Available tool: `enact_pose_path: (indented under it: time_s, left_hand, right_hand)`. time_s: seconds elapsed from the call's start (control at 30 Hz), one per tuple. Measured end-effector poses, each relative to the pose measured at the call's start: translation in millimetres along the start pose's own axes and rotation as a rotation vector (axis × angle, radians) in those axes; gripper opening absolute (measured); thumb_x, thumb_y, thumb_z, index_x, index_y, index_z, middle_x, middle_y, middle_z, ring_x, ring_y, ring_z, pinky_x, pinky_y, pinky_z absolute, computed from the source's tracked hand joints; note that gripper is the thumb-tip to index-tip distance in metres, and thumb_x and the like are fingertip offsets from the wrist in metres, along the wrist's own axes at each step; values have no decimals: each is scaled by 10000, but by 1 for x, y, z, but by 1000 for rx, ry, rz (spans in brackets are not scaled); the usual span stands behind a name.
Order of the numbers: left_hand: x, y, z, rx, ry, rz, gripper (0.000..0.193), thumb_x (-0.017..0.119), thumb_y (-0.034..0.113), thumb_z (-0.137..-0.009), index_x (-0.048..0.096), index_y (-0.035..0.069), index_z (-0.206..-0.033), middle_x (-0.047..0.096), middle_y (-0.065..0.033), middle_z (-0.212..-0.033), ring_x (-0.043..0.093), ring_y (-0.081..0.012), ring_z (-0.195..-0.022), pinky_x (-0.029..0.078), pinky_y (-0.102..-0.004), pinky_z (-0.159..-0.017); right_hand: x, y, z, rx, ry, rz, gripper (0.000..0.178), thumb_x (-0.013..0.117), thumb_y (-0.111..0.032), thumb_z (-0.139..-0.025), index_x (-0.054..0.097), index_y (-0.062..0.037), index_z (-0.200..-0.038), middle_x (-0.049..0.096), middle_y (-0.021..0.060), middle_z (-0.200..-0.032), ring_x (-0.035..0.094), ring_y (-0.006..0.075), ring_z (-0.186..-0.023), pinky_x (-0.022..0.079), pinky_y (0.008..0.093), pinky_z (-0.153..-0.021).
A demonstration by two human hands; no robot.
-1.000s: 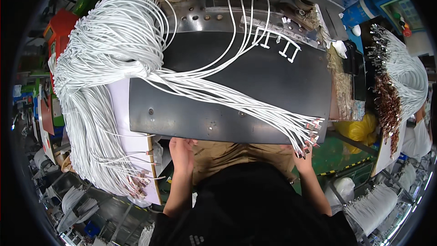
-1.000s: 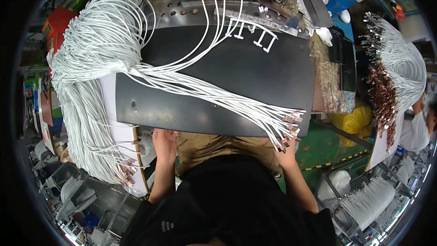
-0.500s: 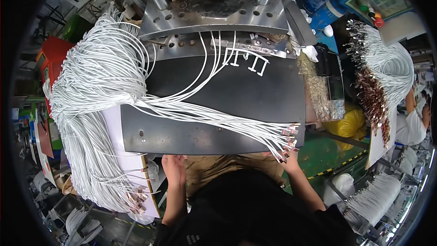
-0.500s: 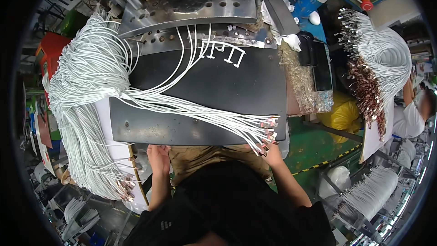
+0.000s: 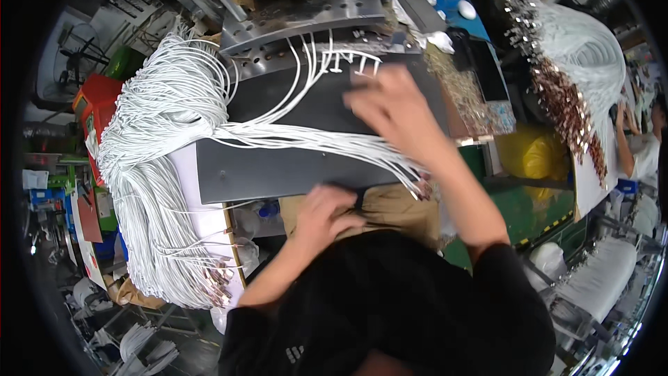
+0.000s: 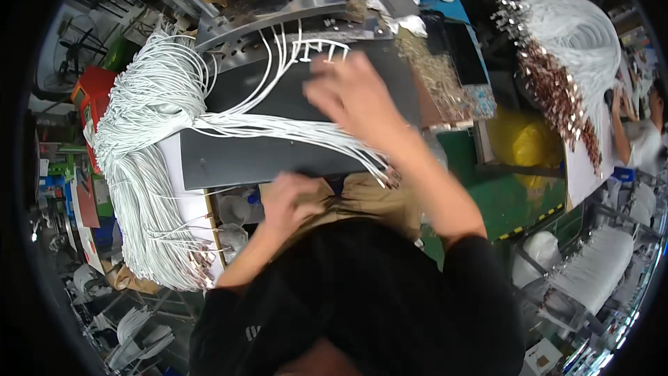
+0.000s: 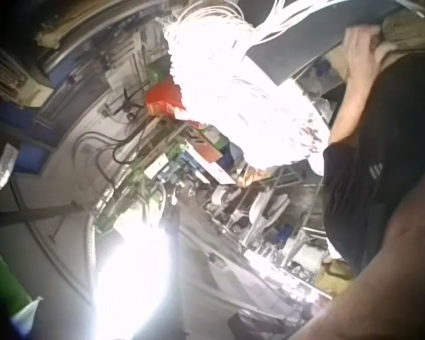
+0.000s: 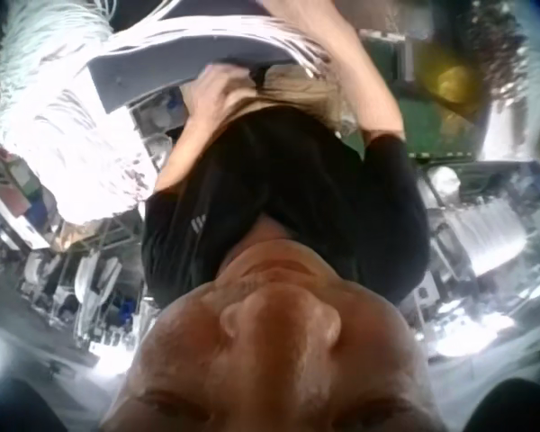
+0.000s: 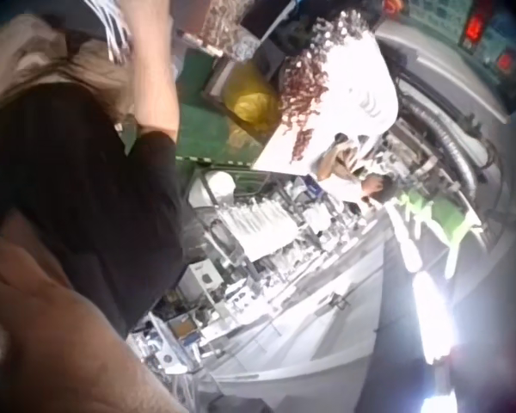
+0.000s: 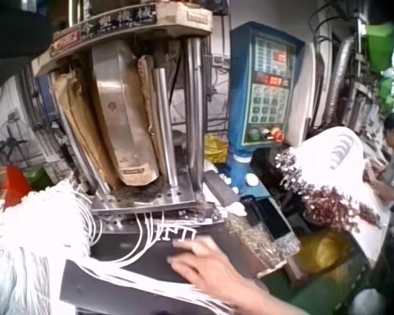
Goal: Manually grouping and inserting bundles of electrical wires into a processing machine.
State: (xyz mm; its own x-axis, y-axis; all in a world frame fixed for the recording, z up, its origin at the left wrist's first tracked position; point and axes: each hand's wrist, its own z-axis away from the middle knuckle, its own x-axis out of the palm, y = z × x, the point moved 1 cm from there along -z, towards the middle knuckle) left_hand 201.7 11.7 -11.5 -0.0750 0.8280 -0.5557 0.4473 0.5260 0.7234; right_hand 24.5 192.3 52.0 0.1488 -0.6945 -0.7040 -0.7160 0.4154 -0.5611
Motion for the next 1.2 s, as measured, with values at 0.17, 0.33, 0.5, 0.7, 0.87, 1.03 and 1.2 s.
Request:
enact_pose_path:
  time_s: [0.17, 0.33, 0.5, 0.7, 0.87, 1.03, 1.2]
  left_hand:
    - [39, -14, -104, 183, -147, -460, 522, 790, 259, -767, 618, 67, -1220, 615, -102, -1219, 567, -311, -1143, 443, -441, -986]
    - [-8, -37, -106, 174, -237, -644, 389, 657, 97, -891, 603, 63, -1275, 601, -123, -1304, 566, -303, -1217, 449, -395, -1042]
    - [-96, -71, -78, -82, -272, -803, 318, 537, 82, -984, 595, 49, -1295, 612, -159, -1298, 594, -347, -1171, 467, -423, -1020]
    - [-114, -72, -77, -247, -331, -872, 228, 502, 94, -1018, 630, 15, -1189, 660, -178, -1141, 632, -374, -1047, 497, -440, -915]
    - [-163, -121, -84, -356, -85, -652, 261, 514, 204, -1046, 636, 6, -1164, 672, -156, -1028, 641, -302, -933, 488, -377, -847]
    - [-129, -76, -98, -447, -158, -418, 282, 534, 269, -1039, 621, 5, -991, 538, -85, -793, 483, -166, -746, 426, -320, -707]
    - [-11, 8, -136, -265, -442, -270, 215, 599, 210, -992, 644, 4, -1038, 665, -147, -847, 647, -280, -768, 494, -360, -723]
  right_hand:
    - [43, 80, -24, -215, 6, 334, 230, 615, -226, -964, 748, -92, -1096, 664, 114, -1197, 537, 312, -1229, 412, 415, -1043]
    - [-78, 50, 68, 331, -113, -618, 275, 560, -208, -1006, 730, 3, -1058, 696, 95, -1094, 647, 214, -1013, 498, 357, -896]
    - [-85, 111, 268, 893, 106, -988, 376, 587, -272, -979, 712, 77, -1037, 702, 141, -1045, 661, 207, -931, 508, 343, -848]
    - [93, 190, 522, 1475, -99, -38, 336, 595, -295, -974, 720, -7, -1096, 751, 129, -932, 740, 219, -853, 557, 348, -700]
    - [75, 161, 493, 1618, 402, -118, 373, 563, -314, -1017, 691, 26, -1097, 744, 132, -919, 723, 176, -793, 538, 309, -689]
    - [-18, 100, 280, 883, 659, -81, 238, 600, -196, -1008, 691, -16, -1133, 683, 65, -974, 645, 132, -919, 500, 246, -783]
    - [-30, 3, 78, -32, 316, 195, 473, 751, -154, -785, 643, -88, -1241, 649, 183, -1138, 653, 320, -1032, 506, 395, -913]
